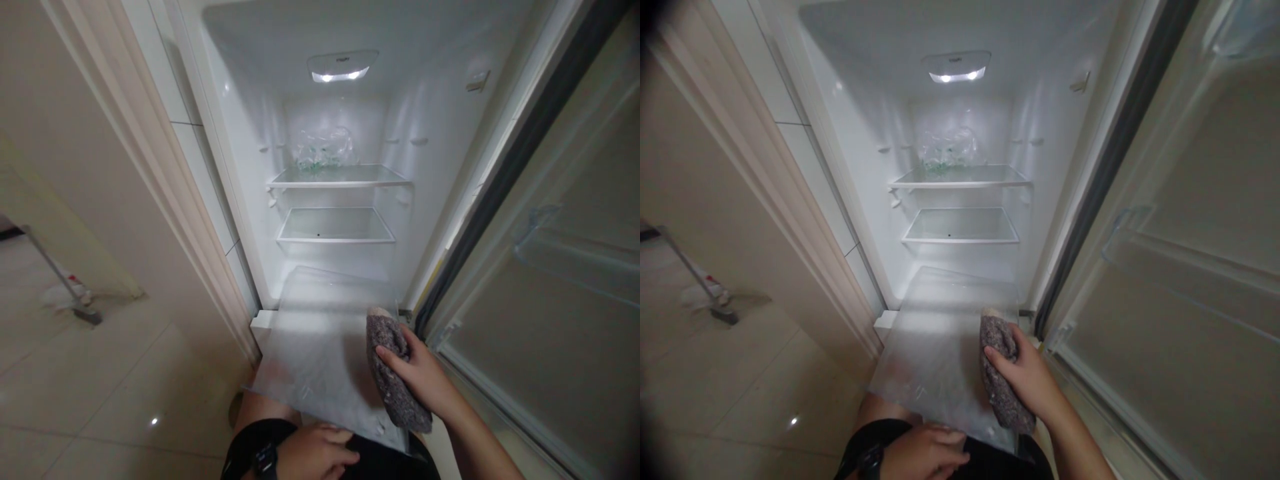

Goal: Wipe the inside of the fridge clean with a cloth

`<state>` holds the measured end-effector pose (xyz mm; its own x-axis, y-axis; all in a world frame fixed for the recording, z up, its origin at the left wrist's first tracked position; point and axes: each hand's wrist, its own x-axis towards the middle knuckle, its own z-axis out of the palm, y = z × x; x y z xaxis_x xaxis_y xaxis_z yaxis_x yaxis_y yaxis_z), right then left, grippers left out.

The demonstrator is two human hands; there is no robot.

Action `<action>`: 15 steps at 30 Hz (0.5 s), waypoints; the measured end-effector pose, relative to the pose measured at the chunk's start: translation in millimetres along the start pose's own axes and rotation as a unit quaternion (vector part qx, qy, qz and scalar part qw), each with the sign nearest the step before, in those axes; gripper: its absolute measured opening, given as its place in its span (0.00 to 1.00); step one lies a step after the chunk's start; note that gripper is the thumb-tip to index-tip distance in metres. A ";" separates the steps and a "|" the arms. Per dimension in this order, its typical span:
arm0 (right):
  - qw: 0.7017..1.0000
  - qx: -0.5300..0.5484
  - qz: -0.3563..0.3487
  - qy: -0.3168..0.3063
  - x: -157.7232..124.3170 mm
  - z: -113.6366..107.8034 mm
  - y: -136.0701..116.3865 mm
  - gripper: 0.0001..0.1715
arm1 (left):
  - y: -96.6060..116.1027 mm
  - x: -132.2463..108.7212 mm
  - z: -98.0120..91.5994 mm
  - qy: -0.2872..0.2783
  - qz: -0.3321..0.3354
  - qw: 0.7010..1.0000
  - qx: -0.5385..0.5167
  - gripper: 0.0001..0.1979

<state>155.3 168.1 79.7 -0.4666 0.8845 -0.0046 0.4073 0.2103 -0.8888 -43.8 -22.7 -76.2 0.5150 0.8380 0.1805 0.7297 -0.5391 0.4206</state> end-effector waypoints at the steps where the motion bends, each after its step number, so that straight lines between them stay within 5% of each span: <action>1: 1.000 -0.012 -0.008 -0.001 0.4 -0.6 -0.3 0.47 | 4.5 -7.7 -14.5 0.011 -0.005 0.999 -0.036 0.16; 4: 0.995 -0.081 -0.051 0.005 3.6 0.9 -8.1 0.42 | 5.9 -39.7 -57.3 0.192 -0.153 0.968 -0.054 0.13; 6: 0.979 -0.176 -0.100 0.021 9.3 7.5 -18.3 0.39 | -6.8 -63.8 -76.6 0.276 -0.259 0.925 0.038 0.24; 9: 0.921 -0.349 -0.168 0.028 24.5 27.4 -34.5 0.37 | -35.8 -94.7 -80.2 0.233 -0.344 0.907 0.067 0.69; 10: 0.901 -0.393 -0.182 0.020 30.9 35.8 -38.5 0.37 | -44.1 -102.1 -75.6 0.202 -0.360 0.909 0.054 0.77; 12: 0.871 -0.445 -0.206 -0.009 44.2 52.8 -43.5 0.37 | -54.0 -111.1 -63.3 0.156 -0.413 0.897 0.021 0.79; 15: 0.843 -0.476 -0.247 -0.050 64.1 74.0 -47.0 0.38 | -52.7 -110.9 -50.4 0.152 -0.472 0.868 0.036 0.64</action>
<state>48.1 184.0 87.3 -0.8079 0.5620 0.1777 0.5673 0.8231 -0.0239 -162.0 -82.9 -73.6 -0.4614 0.8870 0.0170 0.7937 0.4042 0.4546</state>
